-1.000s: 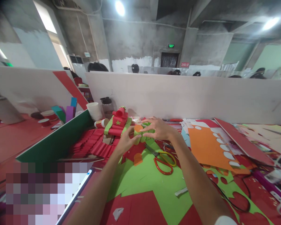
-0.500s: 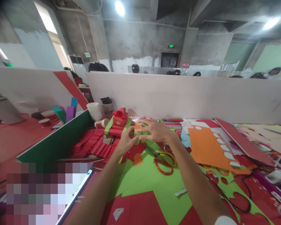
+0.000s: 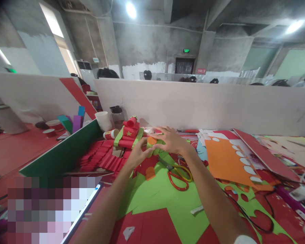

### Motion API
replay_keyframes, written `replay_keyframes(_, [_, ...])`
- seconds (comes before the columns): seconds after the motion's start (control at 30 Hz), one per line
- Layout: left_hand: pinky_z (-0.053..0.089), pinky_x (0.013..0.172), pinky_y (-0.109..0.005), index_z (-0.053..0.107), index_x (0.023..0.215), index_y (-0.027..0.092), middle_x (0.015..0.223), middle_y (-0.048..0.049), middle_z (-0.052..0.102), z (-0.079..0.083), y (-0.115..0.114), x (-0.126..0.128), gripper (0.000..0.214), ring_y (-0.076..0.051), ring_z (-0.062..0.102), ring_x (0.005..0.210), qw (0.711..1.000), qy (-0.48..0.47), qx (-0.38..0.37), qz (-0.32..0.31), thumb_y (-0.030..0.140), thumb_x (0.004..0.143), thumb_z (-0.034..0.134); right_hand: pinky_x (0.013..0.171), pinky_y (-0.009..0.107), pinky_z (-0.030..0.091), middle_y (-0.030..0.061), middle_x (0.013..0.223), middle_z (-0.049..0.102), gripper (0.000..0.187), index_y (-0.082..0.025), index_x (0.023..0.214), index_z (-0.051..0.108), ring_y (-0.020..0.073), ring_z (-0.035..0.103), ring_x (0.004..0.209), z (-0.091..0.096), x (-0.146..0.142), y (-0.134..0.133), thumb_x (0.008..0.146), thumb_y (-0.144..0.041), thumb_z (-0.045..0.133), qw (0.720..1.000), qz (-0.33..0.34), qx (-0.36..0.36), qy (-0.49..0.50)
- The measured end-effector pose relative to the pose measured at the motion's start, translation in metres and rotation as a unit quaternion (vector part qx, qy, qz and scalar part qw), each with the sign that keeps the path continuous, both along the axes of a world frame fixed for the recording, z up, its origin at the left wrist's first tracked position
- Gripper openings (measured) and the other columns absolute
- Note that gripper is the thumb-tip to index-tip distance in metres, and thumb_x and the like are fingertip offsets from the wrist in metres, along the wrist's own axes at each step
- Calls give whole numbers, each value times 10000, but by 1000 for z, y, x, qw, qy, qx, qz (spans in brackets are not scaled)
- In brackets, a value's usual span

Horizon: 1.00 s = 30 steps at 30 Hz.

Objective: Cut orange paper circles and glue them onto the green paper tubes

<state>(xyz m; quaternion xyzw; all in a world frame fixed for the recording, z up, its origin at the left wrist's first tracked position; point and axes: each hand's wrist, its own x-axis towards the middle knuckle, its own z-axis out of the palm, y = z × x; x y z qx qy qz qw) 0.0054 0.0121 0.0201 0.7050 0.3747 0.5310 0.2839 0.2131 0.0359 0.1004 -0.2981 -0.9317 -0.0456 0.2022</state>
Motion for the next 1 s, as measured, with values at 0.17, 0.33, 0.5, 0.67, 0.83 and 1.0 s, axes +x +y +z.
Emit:
replay_keyframes(0.17, [491,1015,-404,612,1163,167,1209,-111,687,-3,4,0,403,-259,652,1117,1000,-22,-3,-6,343,820,728,1146,550,340,50,1518,485,313,-326,1211,730,312,411,1391,9,12,1,946,-451,620,1000,20,14,17])
replay_keyframes(0.33, [479,1020,-392,556,1174,170,1222,-117,658,-7,6,0,394,-260,618,1161,998,-54,-5,-39,288,831,712,1139,527,363,69,1471,530,497,-320,1386,594,293,453,1359,13,26,5,904,-404,683,998,-5,0,60])
replay_keyframes(0.5, [500,980,-355,502,1183,178,1204,-100,634,-16,5,7,432,-244,613,1136,997,-42,-25,-53,251,811,709,1058,485,447,76,1404,596,716,-329,1483,472,290,546,1269,3,36,14,824,-232,735,996,-45,-73,25])
replay_keyframes(0.67, [496,979,-381,523,1248,192,1215,-95,659,-30,12,16,536,-256,627,1116,999,-12,-28,-11,229,765,755,990,420,489,66,1305,669,686,-347,1462,500,276,629,1169,2,38,14,826,-208,717,992,-48,-117,23])
replay_keyframes(0.83, [505,963,-416,617,1165,183,1159,-78,705,-37,21,15,450,-275,652,1074,999,-18,-37,27,240,741,757,1000,411,477,66,1277,674,598,-343,1421,543,268,613,1180,18,37,2,851,-332,725,994,-30,-103,37])
replay_keyframes(1.0, [534,913,-402,640,1102,150,1080,-90,721,-32,19,10,430,-277,663,1029,995,-71,-48,53,290,713,759,821,326,502,54,1111,725,359,-279,1236,648,215,668,963,34,64,-11,926,-456,604,979,-141,-76,124])
